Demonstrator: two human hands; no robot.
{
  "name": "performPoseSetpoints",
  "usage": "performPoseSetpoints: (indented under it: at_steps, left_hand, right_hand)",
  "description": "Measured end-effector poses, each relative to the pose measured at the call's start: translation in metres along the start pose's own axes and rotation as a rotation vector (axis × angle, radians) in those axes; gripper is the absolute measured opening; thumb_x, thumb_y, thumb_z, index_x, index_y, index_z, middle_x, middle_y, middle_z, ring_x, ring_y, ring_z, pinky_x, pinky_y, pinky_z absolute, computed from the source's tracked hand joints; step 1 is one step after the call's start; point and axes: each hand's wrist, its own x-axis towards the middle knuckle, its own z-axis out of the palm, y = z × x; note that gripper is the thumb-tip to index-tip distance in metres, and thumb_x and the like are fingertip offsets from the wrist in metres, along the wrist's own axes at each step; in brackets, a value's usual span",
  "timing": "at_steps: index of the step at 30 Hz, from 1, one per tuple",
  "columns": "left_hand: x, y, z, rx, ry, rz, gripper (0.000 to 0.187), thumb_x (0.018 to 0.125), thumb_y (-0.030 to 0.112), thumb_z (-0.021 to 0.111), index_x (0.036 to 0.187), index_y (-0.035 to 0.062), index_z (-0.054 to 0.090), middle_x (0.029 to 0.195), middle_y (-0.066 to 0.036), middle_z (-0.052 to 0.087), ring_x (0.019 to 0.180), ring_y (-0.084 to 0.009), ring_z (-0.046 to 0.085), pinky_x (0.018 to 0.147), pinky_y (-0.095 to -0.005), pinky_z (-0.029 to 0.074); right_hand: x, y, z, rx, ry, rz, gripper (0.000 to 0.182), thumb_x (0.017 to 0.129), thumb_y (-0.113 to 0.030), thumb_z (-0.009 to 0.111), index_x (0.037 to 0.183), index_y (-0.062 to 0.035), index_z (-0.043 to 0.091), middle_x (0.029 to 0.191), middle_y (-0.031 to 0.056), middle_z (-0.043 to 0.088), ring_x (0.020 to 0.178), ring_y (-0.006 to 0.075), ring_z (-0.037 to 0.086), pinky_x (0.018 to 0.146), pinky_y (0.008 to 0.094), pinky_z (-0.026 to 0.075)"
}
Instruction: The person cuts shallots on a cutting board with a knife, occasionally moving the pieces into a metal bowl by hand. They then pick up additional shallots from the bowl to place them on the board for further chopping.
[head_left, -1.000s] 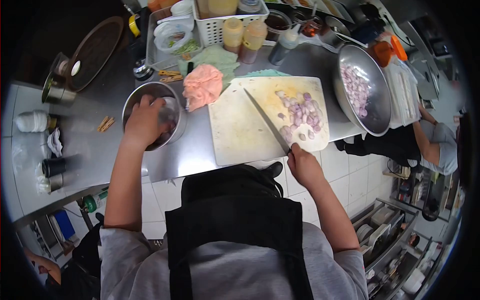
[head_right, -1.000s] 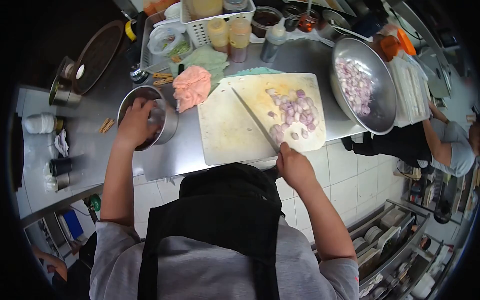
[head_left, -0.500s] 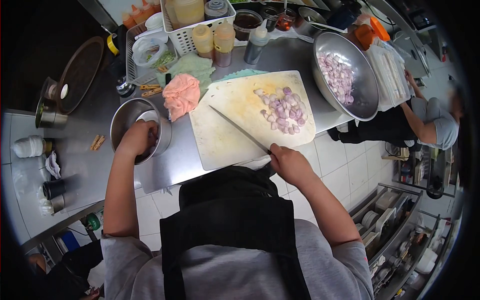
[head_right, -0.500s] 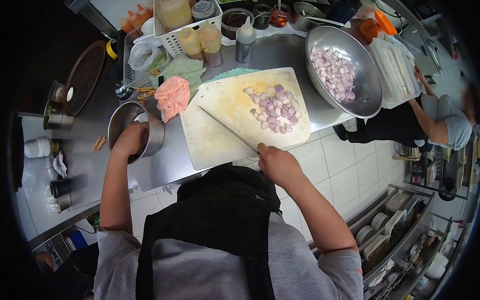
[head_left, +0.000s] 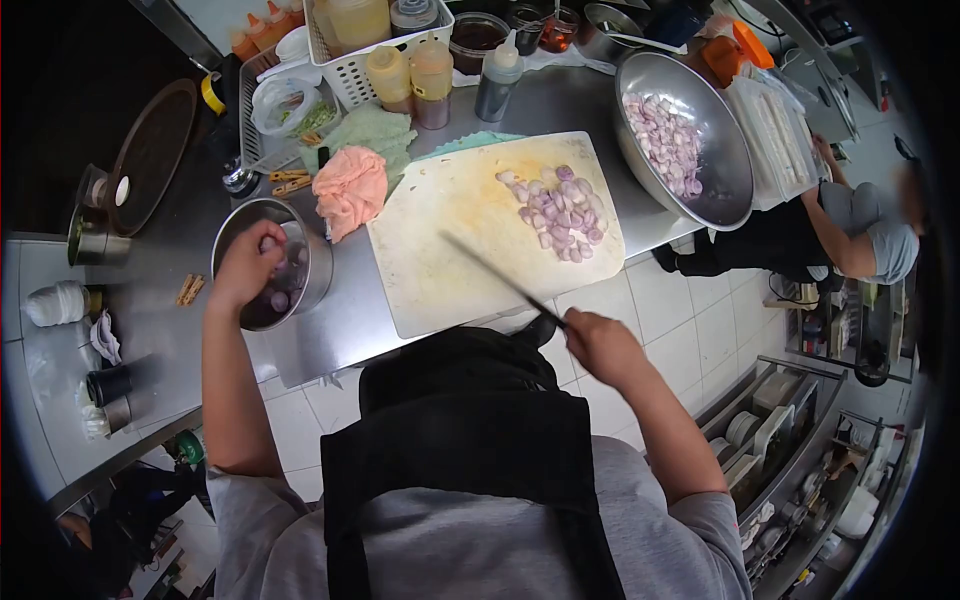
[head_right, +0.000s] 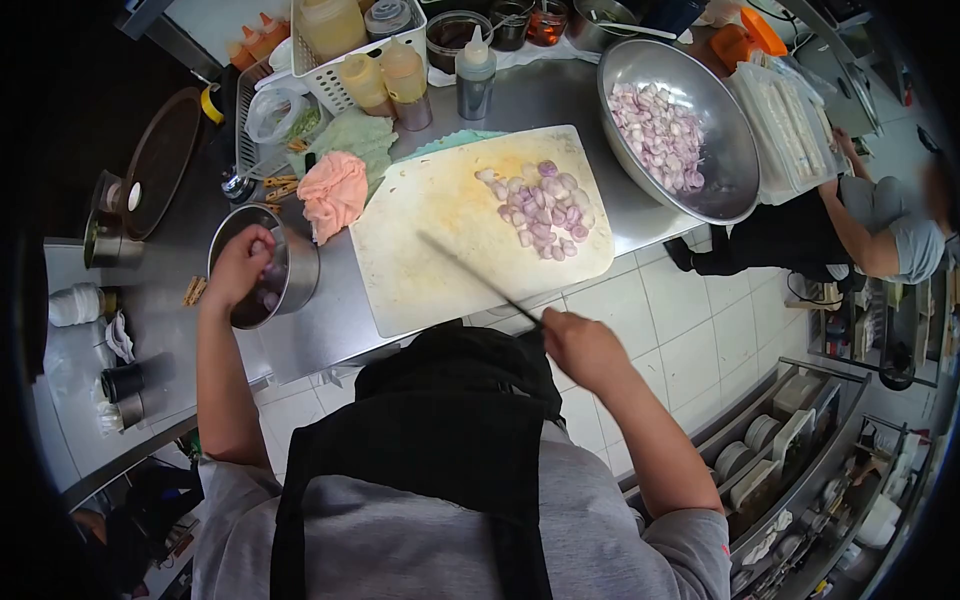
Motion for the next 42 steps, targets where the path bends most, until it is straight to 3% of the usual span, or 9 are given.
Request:
performPoseSetpoints:
  at_steps: [2,5,12,14,17,21,25,33,42]
  left_hand:
    - [-0.002,0.006,-0.008,-0.355,0.009,-0.121,0.012,0.097,0.007,0.055,0.104,0.0112,0.063,0.083,0.004,0.058,0.072,-0.004,0.053,0.063,-0.0186,0.043]
    - [-0.01,0.038,-0.006,-0.888,0.183,0.031,0.011,0.101,0.009,0.055,0.108,0.011,0.063,0.091,0.002,0.061,0.078,-0.0034,0.054,0.065,-0.0188,0.043]
    - [-0.02,0.139,0.144,-0.46,0.096,0.32,0.013,0.093,0.006,0.065,0.106,0.0027,0.062,0.098,-0.007,0.063,0.084,-0.0163,0.064,0.079,-0.0294,0.053]
    - [-0.008,0.129,0.192,-0.197,0.142,0.521,0.016,0.095,0.013,0.061,0.108,0.0041,0.063,0.106,-0.014,0.061,0.107,-0.0287,0.059,0.09,-0.0337,0.05]
    - [-0.015,0.109,0.218,0.101,0.017,0.821,0.022,0.096,0.019,0.06,0.109,0.0018,0.063,0.111,-0.011,0.061,0.109,-0.0288,0.058,0.091,-0.0365,0.049]
    - [-0.026,0.11,0.213,-0.102,-0.109,0.639,0.02,0.092,0.014,0.065,0.108,0.0033,0.063,0.111,-0.009,0.061,0.107,-0.029,0.06,0.091,-0.0379,0.05]
    - [-0.021,0.124,0.209,-0.01,0.114,0.792,0.021,0.086,0.009,0.072,0.104,0.0055,0.064,0.108,-0.01,0.062,0.103,-0.0302,0.061,0.087,-0.0388,0.052]
    - [-0.011,0.129,0.224,-0.02,0.037,0.793,0.012,0.091,0.011,0.067,0.102,0.0061,0.064,0.104,-0.009,0.063,0.094,-0.0302,0.065,0.079,-0.0403,0.054]
    - [-0.005,0.13,0.218,0.035,-0.005,0.869,0.016,0.087,0.008,0.072,0.101,0.0053,0.065,0.102,-0.009,0.064,0.09,-0.0298,0.065,0.075,-0.0382,0.054]
  right_hand:
    - [0.0,0.015,-0.005,0.0,0.09,0.082,0.014,0.093,-0.014,0.059,0.098,-0.0025,0.053,0.085,0.0202,0.066,0.079,0.042,0.066,0.071,0.0518,0.053]
    - [0.004,0.018,-0.015,0.026,0.164,0.217,0.013,0.093,-0.013,0.059,0.097,-0.0013,0.052,0.08,0.024,0.066,0.076,0.0444,0.065,0.069,0.0537,0.052]
    - [0.033,-0.035,-0.013,0.375,0.157,0.185,0.017,0.09,-0.008,0.062,0.098,0.0027,0.052,0.081,0.0266,0.066,0.08,0.0457,0.066,0.07,0.052,0.052]
    - [0.039,-0.046,-0.012,0.31,0.106,0.163,0.021,0.088,-0.006,0.063,0.103,0.0044,0.053,0.091,0.028,0.065,0.086,0.0458,0.066,0.074,0.0497,0.053]
    - [0.04,-0.042,0.006,0.245,0.162,0.054,0.03,0.087,-0.006,0.063,0.112,0.0047,0.052,0.101,0.0281,0.061,0.09,0.0466,0.065,0.079,0.0479,0.054]
    - [0.027,-0.038,0.016,0.213,0.155,0.083,0.037,0.092,-0.011,0.062,0.124,0.0019,0.048,0.1,0.027,0.062,0.083,0.0461,0.067,0.073,0.051,0.056]
    - [0.017,-0.045,0.008,0.102,-0.048,0.227,0.04,0.098,-0.021,0.059,0.129,0.0,0.046,0.093,0.0253,0.066,0.081,0.0441,0.068,0.069,0.0511,0.057]
    - [-0.006,-0.067,-0.01,0.012,-0.116,0.298,0.029,0.1,-0.028,0.057,0.104,-0.0024,0.044,0.081,0.0228,0.068,0.07,0.0423,0.07,0.058,0.0526,0.055]
    - [0.001,-0.066,-0.016,-0.065,-0.168,0.244,0.028,0.103,-0.029,0.05,0.106,-0.0013,0.045,0.072,0.0209,0.067,0.066,0.0405,0.069,0.056,0.0506,0.054]
